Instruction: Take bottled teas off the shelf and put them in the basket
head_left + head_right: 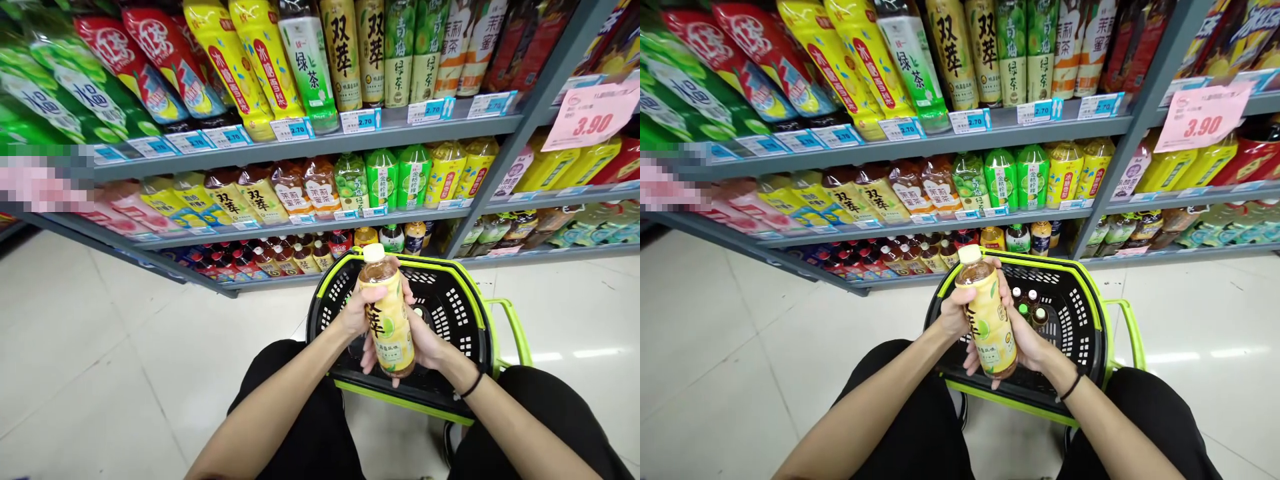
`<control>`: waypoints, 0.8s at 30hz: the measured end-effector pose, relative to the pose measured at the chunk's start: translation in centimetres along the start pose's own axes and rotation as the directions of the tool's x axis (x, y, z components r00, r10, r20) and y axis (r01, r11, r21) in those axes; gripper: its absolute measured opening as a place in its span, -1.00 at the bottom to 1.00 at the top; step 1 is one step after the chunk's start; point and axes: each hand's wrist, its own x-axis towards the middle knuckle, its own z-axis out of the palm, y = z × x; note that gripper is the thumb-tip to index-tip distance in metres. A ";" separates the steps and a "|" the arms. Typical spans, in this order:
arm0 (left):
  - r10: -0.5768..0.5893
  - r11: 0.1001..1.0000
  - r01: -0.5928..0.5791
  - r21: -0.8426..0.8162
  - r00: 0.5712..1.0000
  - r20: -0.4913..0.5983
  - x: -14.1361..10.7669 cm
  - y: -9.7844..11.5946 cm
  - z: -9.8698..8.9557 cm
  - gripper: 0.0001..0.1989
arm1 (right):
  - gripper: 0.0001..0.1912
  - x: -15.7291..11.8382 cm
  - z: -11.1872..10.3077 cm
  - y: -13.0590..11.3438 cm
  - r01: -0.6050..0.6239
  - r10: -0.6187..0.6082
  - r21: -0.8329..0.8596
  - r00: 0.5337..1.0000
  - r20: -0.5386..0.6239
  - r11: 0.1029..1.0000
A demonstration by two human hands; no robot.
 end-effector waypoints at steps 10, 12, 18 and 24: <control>0.080 0.974 -0.051 0.222 0.989 -0.125 0.6 1.1 -0.8 -0.51 | -0.45 0.6 -1.8 1.7 0.154 -0.329 -0.313 0.687 -0.648 0.937; 0.120 0.954 -0.079 0.290 0.985 -0.126 0.7 1.0 -1.0 -0.47 | -0.56 0.5 -2.7 2.4 0.144 -0.432 -0.441 0.600 -0.673 0.886; 0.166 0.913 -0.119 0.390 0.982 -0.087 0.8 0.8 -1.3 -0.45 | -0.64 -0.2 -2.1 1.8 -0.019 -0.581 -0.673 0.487 -0.652 0.739; 0.193 0.903 -0.121 0.413 0.972 -0.136 0.8 0.8 -1.5 -0.50 | -0.53 -0.1 -0.3 0.9 -0.012 -0.667 -0.770 0.490 -0.561 0.638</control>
